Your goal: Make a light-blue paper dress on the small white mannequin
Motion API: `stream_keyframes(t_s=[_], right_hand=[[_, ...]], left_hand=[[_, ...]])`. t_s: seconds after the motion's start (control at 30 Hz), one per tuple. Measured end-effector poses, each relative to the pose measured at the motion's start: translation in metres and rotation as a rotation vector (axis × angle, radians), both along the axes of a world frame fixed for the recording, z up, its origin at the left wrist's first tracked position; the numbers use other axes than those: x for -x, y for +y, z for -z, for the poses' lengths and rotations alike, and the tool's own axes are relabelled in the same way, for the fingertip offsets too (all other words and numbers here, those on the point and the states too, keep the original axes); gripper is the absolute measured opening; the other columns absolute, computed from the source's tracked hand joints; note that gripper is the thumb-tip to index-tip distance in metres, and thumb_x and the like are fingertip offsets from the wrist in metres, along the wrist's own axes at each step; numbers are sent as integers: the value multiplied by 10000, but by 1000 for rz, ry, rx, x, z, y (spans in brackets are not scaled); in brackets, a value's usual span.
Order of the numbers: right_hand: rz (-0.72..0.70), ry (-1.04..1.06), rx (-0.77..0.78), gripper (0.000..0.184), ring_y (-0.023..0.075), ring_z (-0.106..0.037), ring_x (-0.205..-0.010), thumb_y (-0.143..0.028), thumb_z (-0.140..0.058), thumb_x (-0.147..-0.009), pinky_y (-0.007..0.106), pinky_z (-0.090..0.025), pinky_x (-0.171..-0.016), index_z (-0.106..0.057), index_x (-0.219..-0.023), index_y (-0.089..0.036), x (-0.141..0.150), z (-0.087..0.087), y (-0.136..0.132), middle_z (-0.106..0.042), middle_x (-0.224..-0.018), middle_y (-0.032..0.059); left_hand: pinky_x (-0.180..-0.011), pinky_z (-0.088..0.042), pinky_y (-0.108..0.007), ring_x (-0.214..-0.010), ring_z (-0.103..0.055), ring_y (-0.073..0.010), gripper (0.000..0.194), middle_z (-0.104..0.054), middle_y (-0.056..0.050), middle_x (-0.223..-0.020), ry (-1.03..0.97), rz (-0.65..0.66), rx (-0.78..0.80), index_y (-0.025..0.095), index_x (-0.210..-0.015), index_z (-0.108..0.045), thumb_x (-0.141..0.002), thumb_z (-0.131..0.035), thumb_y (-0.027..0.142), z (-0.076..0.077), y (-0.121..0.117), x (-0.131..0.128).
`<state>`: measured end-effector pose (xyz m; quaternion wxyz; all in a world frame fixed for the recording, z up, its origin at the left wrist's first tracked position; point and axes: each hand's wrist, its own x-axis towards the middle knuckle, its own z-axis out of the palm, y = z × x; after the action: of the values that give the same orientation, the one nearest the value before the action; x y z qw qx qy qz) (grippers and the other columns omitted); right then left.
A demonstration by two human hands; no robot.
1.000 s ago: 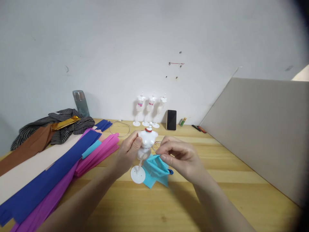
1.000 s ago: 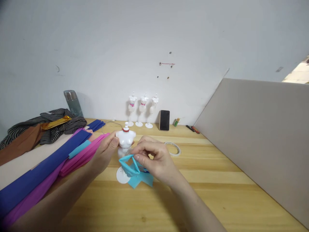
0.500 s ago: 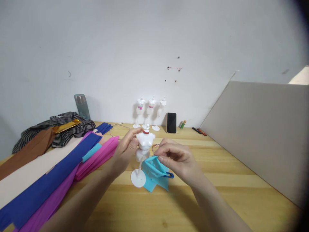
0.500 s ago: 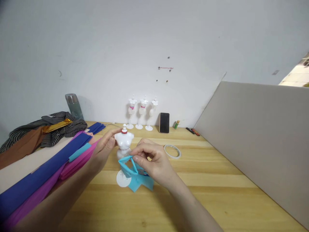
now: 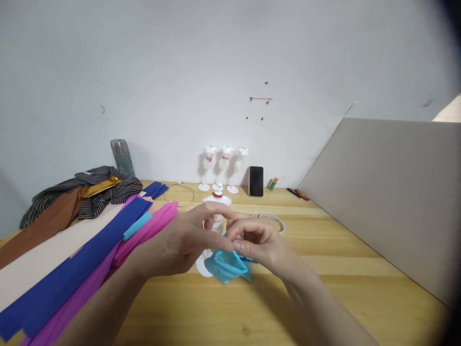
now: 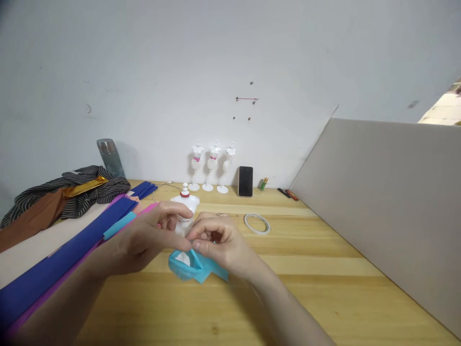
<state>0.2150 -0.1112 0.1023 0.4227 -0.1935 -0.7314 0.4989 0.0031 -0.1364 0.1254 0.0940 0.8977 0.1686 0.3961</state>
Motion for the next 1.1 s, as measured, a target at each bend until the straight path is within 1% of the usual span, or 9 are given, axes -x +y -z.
stream_keyframes(t_s=[0.2, 0.43, 0.5, 0.57, 0.7, 0.8, 0.9, 1.0, 1.1], right_hand=[[-17, -22, -13, 245, 95, -444, -542, -425, -695, -806, 232, -370, -487, -724, -737, -192, 2, 0, -5, -539, -629, -3], [65, -10, -115, 123, 119, -507, -628, -319, -676, -832, 240, -395, -525, -741, -803, -218, -8, -1, -2, -588, -740, 27], [104, 3, -127, 108, 131, -535, -665, -315, -683, -825, 254, -428, -568, -740, -806, -224, -12, -3, 1, -595, -751, 29], [150, 20, -118, 114, 154, -576, -734, -325, -695, -812, 279, -471, -637, -733, -786, -221, -15, -5, 4, -620, -793, 41], [230, 77, -62, 138, 191, -635, -845, -344, -694, -798, 309, -511, -712, -704, -758, -212, -15, -4, 11, -685, -863, 60], [413, 21, -88, 134, 170, -622, -726, -326, -660, -810, 285, -487, -614, -689, -778, -200, -12, -2, 12, -696, -792, 52], [568, -23, -136, 134, 116, -517, -546, -312, -636, -812, 251, -412, -489, -683, -793, -189, -10, -2, 8, -665, -706, 33], [559, 19, -79, 141, 81, -447, -455, -316, -628, -812, 240, -379, -430, -680, -811, -184, -7, -5, 4, -666, -703, 31], [530, 92, 9, 147, 73, -470, -419, -323, -635, -811, 232, -376, -400, -670, -803, -180, -5, -7, 4, -678, -705, 32]], left_hand=[[-772, -466, -257, -914, -572, -127, 320, -511, -65, -1358, 95, 6, 91, 199, -851, -687, -785, -487, -41, 1, -2, -4], [-674, -447, -228, -800, -555, -95, 285, -519, -73, -1345, 96, -33, 120, 186, -831, -612, -729, -492, -52, -2, -8, 6], [-746, -462, -240, -872, -578, -115, 287, -561, -71, -1279, 79, -42, 136, 187, -831, -592, -719, -497, -61, -6, -8, 11], [-794, -469, -262, -901, -593, -135, 288, -633, -64, -1116, 54, -37, 150, 190, -836, -580, -723, -499, -62, -10, -5, 16], [-731, -461, -264, -744, -578, -121, 257, -649, -11, -783, 26, -120, 113, 188, -815, -586, -747, -494, -43, -11, 3, 23], [-648, -432, -239, -654, -535, -102, 231, -632, 6, -704, -19, -266, 35, 183, -760, -610, -763, -495, -17, -10, 7, 23], [-578, -408, -223, -600, -505, -88, 194, -655, -5, -725, -107, -364, 11, 180, -772, -650, -796, -515, 43, -9, 10, 20], [-537, -395, -223, -550, -477, -84, 155, -648, -9, -696, -178, -433, 57, 172, -803, -686, -797, -548, 101, -7, 12, 18], [-519, -387, -232, -558, -494, -99, 149, -641, -15, -687, -230, -483, 182, 165, -866, -714, -793, -584, 164, -4, 15, 21]])
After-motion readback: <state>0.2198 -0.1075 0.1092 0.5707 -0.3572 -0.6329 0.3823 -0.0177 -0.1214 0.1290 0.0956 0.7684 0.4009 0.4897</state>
